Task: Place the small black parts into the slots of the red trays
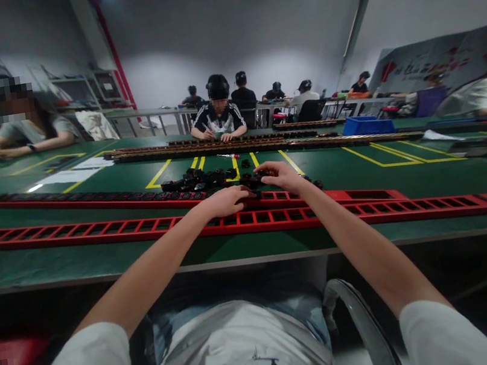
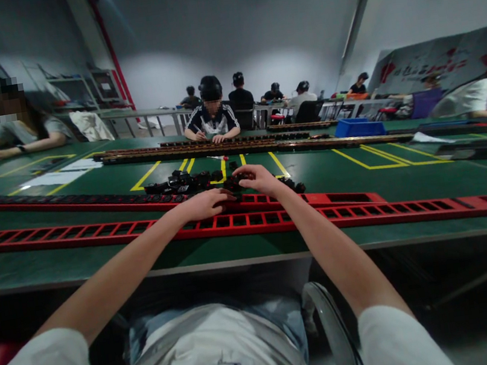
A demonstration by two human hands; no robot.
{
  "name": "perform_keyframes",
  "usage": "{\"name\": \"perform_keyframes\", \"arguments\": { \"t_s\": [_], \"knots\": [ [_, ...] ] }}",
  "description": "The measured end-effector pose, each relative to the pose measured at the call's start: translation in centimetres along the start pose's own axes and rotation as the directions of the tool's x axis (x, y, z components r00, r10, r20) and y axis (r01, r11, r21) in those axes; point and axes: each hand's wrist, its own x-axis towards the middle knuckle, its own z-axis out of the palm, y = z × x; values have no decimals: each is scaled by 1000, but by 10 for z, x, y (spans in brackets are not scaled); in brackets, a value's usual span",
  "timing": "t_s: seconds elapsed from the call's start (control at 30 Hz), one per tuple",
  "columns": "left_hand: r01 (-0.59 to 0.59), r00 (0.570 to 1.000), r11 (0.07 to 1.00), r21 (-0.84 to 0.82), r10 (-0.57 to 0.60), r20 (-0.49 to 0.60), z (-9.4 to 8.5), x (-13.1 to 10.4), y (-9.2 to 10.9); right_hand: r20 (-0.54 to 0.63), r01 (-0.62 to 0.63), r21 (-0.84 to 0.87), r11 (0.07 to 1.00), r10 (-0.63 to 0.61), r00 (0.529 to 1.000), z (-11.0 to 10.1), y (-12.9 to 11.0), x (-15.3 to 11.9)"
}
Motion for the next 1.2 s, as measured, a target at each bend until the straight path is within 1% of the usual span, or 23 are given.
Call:
{"name": "perform_keyframes", "arguments": {
  "t_s": [0.13,0.27,0.4,0.57,0.73,0.8,0.9,0.97,1.03,1.1,1.2],
  "knots": [
    [15,999,999,-29,-16,-49,4,0,-3,110,-24,-34,999,28,994,4,0,-3],
    [9,993,997,-76,-18,-114,6,0,-8,164,6,-75,997,7,986,7,-1,-5],
    [60,986,997,-51,-67,-152,4,-1,-14,167,41,-176,984,-11,986,7,0,-4],
    [114,982,993,-2,-113,-148,5,0,-18,115,72,-242,968,-45,992,8,2,-2],
    [121,973,990,-71,-132,-187,6,1,-16,96,68,-288,955,-42,995,11,3,-2],
    [125,966,984,-126,-150,-210,5,1,-14,83,65,-275,959,-43,996,12,3,-2],
    [111,951,972,-205,-164,-262,4,0,-13,78,54,-184,981,-40,996,14,2,-3],
    [96,934,967,-235,-169,-314,4,0,-13,98,35,-100,994,-25,995,15,1,-4],
    [107,915,964,-245,-192,-355,3,-1,-13,133,17,-37,999,-12,991,17,1,-4],
    [114,905,959,-260,-208,-372,3,-1,-14,157,8,-13,1000,-6,988,19,1,-4],
    [70,910,945,-320,-192,-369,3,-1,-13,149,15,-31,999,-10,989,20,2,-4]
  ]
}}
